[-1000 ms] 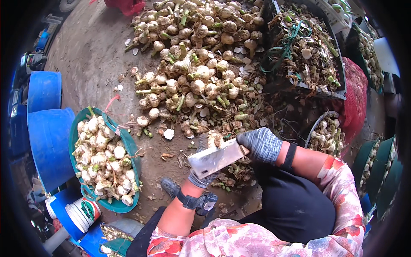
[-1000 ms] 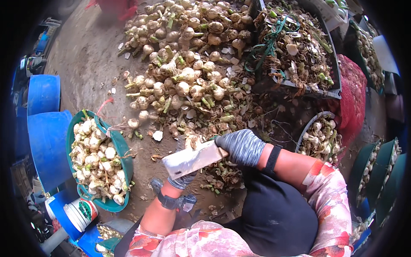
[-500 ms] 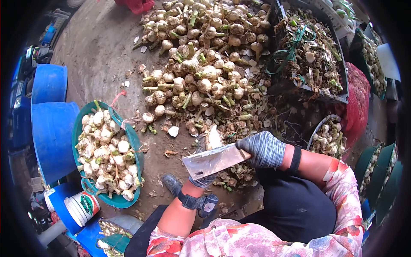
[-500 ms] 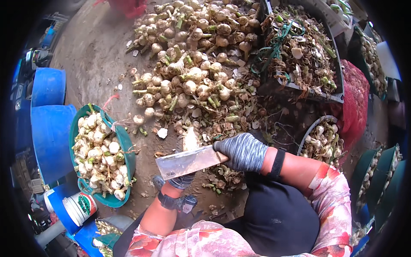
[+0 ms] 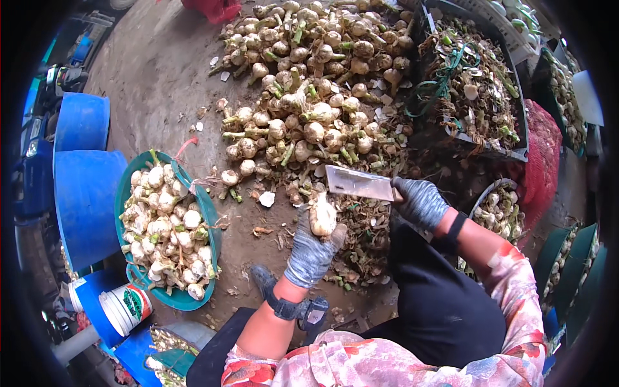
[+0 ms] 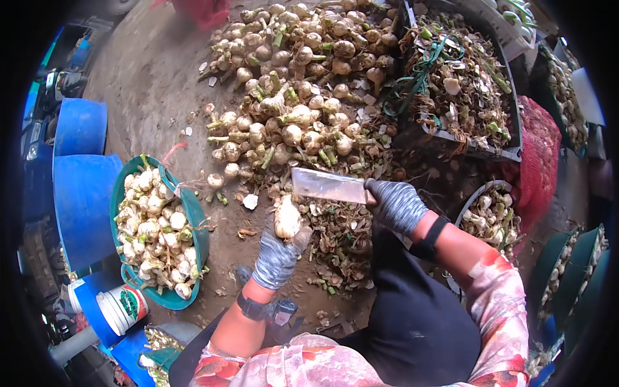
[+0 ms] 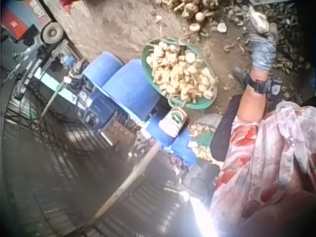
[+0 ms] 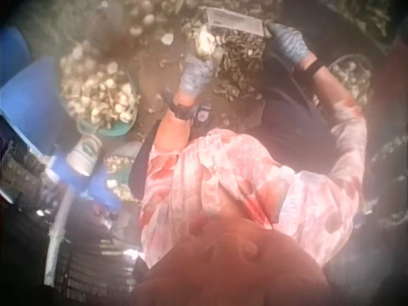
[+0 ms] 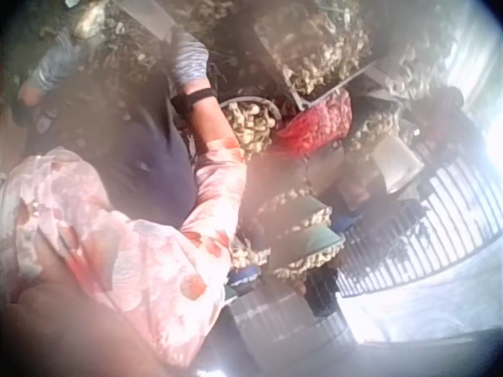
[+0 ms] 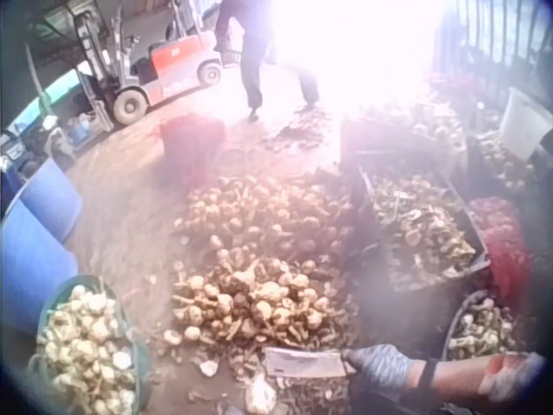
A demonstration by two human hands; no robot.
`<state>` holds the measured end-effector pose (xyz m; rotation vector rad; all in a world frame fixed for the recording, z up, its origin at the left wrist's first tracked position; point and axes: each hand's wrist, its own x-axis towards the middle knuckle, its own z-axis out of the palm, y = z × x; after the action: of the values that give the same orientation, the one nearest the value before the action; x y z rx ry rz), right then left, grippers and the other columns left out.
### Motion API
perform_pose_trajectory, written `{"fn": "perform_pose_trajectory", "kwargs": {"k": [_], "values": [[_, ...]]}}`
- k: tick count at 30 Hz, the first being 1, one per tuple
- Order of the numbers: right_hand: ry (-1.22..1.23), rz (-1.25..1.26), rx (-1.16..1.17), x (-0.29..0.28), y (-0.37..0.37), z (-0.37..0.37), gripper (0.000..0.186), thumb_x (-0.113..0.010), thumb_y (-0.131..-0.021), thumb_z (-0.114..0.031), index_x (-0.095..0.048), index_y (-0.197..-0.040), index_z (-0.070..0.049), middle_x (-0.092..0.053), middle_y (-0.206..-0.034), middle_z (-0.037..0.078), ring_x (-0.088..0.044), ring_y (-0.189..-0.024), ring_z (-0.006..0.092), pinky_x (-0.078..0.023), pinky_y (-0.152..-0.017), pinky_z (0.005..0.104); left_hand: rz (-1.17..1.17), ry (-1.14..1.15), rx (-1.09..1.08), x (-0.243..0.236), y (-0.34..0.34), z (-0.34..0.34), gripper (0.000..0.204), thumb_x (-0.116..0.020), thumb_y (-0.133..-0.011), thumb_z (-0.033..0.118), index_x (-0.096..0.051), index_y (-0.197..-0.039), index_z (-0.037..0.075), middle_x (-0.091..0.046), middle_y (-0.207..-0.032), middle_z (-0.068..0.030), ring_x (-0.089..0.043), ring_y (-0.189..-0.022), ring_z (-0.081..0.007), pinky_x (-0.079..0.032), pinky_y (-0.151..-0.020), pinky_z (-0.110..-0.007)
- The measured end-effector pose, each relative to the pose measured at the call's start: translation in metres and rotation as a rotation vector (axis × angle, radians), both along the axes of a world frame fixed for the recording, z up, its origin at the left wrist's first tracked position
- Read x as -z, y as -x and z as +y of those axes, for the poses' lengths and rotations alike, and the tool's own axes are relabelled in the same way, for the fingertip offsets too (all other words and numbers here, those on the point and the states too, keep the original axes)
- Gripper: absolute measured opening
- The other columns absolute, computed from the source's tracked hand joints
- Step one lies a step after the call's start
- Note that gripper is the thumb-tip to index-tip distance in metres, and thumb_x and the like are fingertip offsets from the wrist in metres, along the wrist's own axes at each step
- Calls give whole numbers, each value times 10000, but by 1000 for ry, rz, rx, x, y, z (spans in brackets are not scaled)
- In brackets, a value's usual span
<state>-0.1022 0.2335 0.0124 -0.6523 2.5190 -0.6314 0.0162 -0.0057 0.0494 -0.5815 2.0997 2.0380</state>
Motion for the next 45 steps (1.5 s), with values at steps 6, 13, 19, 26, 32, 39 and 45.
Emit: {"fn": "perform_pose_trajectory", "kwargs": {"k": [6, 13, 19, 26, 32, 39, 45], "values": [[112, -68, -376, -63, -12, -29, 225, -675, -746, -144, -625, -963, -110, -665, -798, 136, -675, -805, 356, -537, -671, 445, 395, 704, 421, 36, -20, -17, 377, -557, -971, 273, -599, -1259, 33, -670, -1154, -99, -651, -1040, -242, -532, -895, -357], [-104, -57, -118, -7, 5, 3, 222, -650, -807, -188, -634, -1014, -109, -684, -839, 171, -676, -798, 371, -538, -692, 461, 76, 267, 73, 12, -3, 1, 525, -736, -808, 92, -484, -1262, 17, -620, -1082, -78, -622, -944, -216, -540, -811, -341], [-63, 52, 63, 11, 1, 23, 263, -647, -804, -198, -618, -1049, -109, -680, -863, 196, -659, -804, 406, -523, -694, 499, 295, 113, -482, -23, -11, -102, 315, -577, -988, 292, -507, -1216, 86, -590, -1022, -33, -565, -866, -124, -526, -840, -313], [11, -32, 144, 11, 0, 4, 310, -688, -820, -255, -619, -1071, -86, -674, -857, 221, -655, -817, 422, -527, -706, 491, 526, -713, -996, -80, -27, -205, 643, -598, -903, 441, -482, -1273, -72, -581, -1203, -221, -599, -1069, -351, -473, -1019, -478], [-103, -75, 191, 7, 0, 28, 287, -677, -815, -241, -623, -1050, -85, -671, -862, 226, -652, -834, 421, -525, -724, 484, -37, 437, -291, 58, 68, -158, 398, -666, -844, 99, -618, -1237, 61, -615, -1261, -116, -602, -1102, -306, -472, -1003, -407], [-58, -207, 198, 7, -8, 26, 278, -666, -822, -283, -640, -1022, -90, -673, -840, 219, -659, -816, 416, -528, -716, 477, -364, 1433, 505, 135, 96, -198, 516, -722, -768, 259, -628, -1274, 228, -364, -1512, -148, -256, -1443, -328, -136, -1196, -504], [-51, -193, 33, 5, -12, 12, 283, -648, -833, -278, -634, -1052, -100, -673, -832, 210, -657, -806, 419, -522, -715, 500, -292, 311, -15, 136, 58, -178, 481, -708, -878, 150, -550, -1322, 53, -607, -1223, -116, -553, -1149, -237, -463, -985, -338]]}}
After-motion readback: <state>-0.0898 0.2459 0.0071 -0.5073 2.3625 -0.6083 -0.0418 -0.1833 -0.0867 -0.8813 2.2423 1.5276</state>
